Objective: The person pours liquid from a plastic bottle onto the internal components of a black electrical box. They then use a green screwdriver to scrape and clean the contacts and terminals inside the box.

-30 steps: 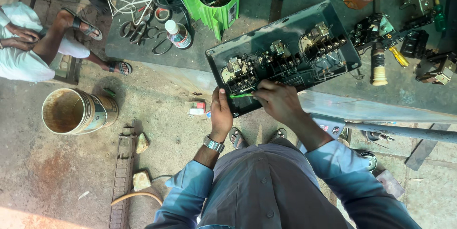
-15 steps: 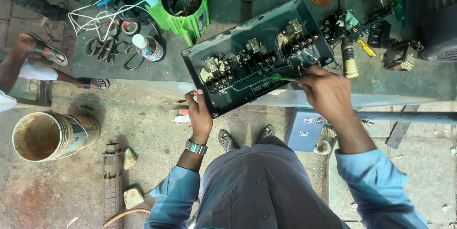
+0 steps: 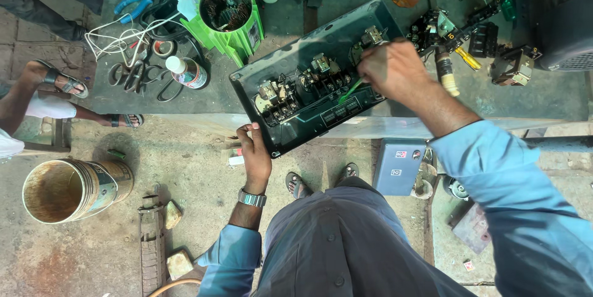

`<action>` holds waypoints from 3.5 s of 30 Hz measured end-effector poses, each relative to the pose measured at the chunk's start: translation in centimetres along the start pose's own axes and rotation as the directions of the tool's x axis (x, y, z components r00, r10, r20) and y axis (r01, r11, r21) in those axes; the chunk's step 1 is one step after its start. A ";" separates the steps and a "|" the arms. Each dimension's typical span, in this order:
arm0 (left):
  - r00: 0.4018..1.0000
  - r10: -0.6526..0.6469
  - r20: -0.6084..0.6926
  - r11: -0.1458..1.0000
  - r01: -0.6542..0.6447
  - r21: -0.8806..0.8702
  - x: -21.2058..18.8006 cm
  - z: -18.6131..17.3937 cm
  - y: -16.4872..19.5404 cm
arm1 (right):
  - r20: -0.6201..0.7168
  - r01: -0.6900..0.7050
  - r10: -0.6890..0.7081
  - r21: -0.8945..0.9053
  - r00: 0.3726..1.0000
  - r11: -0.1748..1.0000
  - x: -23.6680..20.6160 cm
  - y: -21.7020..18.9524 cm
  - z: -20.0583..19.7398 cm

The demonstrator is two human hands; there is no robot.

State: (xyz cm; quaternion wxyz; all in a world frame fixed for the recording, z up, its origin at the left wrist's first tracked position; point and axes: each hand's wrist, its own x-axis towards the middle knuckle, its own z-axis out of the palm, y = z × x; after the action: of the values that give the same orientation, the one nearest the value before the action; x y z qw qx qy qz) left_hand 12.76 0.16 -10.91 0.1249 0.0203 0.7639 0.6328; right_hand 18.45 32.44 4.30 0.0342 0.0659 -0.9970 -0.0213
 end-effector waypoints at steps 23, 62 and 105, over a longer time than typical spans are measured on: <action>0.974 -0.139 -0.181 0.988 0.149 0.045 0.3 1.3 0.7 | 0.044 -0.472 0.500 0.409 0.865 0.781 -7.1 1.1 -5.2; 0.979 -0.200 0.041 0.973 0.193 0.126 0.1 -0.9 -0.1 | 0.092 -0.524 0.745 0.767 0.660 0.370 -16.1 -0.7 2.9; 0.363 0.735 0.572 0.170 -0.916 0.364 11.3 19.5 17.1 | -0.180 -0.425 0.731 0.713 0.658 0.558 -8.1 -3.6 7.4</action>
State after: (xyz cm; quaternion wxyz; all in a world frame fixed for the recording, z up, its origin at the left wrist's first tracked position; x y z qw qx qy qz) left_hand 3.89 24.39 0.54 -0.1577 0.5608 0.7617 0.2836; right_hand 26.39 30.23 -3.82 0.2499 -0.2668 -0.8693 0.3328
